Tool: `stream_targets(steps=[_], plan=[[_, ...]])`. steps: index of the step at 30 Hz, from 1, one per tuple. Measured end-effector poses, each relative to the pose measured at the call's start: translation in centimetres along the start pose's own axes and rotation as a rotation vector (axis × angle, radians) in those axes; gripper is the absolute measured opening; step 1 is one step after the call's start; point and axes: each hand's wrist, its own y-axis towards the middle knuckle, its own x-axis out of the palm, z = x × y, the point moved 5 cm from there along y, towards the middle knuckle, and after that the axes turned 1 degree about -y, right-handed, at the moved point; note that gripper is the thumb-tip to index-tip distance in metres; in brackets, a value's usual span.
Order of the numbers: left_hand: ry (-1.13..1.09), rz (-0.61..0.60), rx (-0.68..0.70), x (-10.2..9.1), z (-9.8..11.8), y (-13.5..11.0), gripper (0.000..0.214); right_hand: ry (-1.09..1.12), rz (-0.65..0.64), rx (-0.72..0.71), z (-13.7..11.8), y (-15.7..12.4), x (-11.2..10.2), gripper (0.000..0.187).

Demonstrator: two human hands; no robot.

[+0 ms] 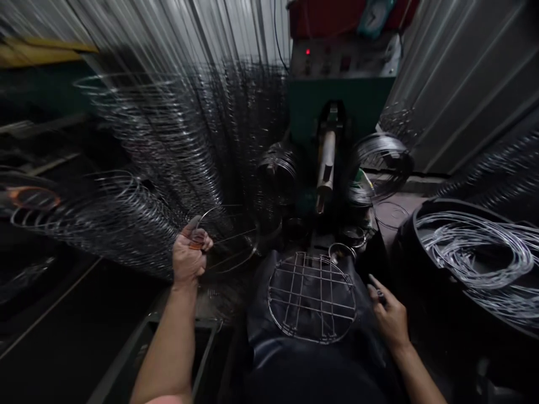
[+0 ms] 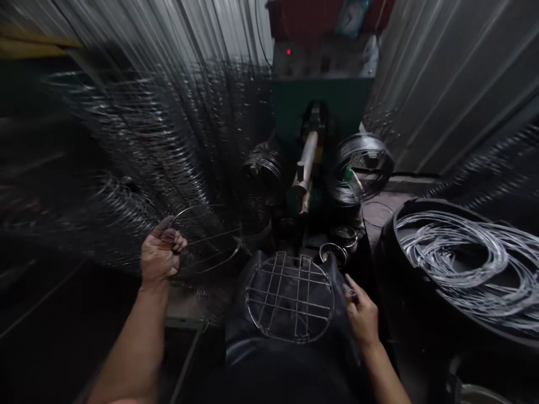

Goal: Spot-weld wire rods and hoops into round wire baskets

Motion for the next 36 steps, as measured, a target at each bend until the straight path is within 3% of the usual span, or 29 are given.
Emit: stream_targets(steps=[2, 5, 8, 10, 14, 20, 22, 25, 32, 36], plan=[[-0.267, -0.042, -0.012, 3.1, 0.7, -0.6, 0.019, -0.008, 0.04, -0.117, -3.9, 1.8, 0.1, 0.044], [-0.453, -0.161, -0.264, 7.9, -1.6, -3.5, 0.023, 0.014, 0.041, -0.256, -8.8, 3.1, 0.8, 0.044], [-0.631, -0.192, -0.584, 10.6, -4.8, -6.8, 0.027, 0.074, -0.004, -0.233, -10.1, 3.1, 1.4, 0.039], [-0.699, -0.158, -0.689, 11.1, -6.1, -8.0, 0.026, 0.12, -0.023, -0.14, -9.4, 2.6, 1.5, 0.036], [-0.587, -0.17, -0.688, 10.7, -7.5, -8.4, 0.032, 0.176, -0.035, 0.007, -7.5, 1.2, 1.7, 0.04], [0.345, -0.479, -0.536, 7.7, -9.9, -8.6, 0.057, 0.141, -0.098, 0.056, -4.8, 0.1, 2.8, 0.043], [0.515, -0.545, -0.534, 6.6, -10.7, -8.9, 0.057, 0.105, -0.106, 0.052, -4.0, 0.0, 2.9, 0.043], [0.588, -0.565, -0.511, 5.9, -11.3, -9.1, 0.056, 0.062, -0.106, 0.049, -3.1, -0.1, 2.8, 0.044], [0.613, -0.636, -0.433, 6.1, -11.4, -9.9, 0.05, 0.063, -0.129, 0.068, -2.3, -1.0, 2.4, 0.047], [0.687, -0.659, -0.414, 5.7, -11.5, -10.6, 0.058, 0.102, -0.154, 0.102, -1.2, -1.3, 2.4, 0.05]])
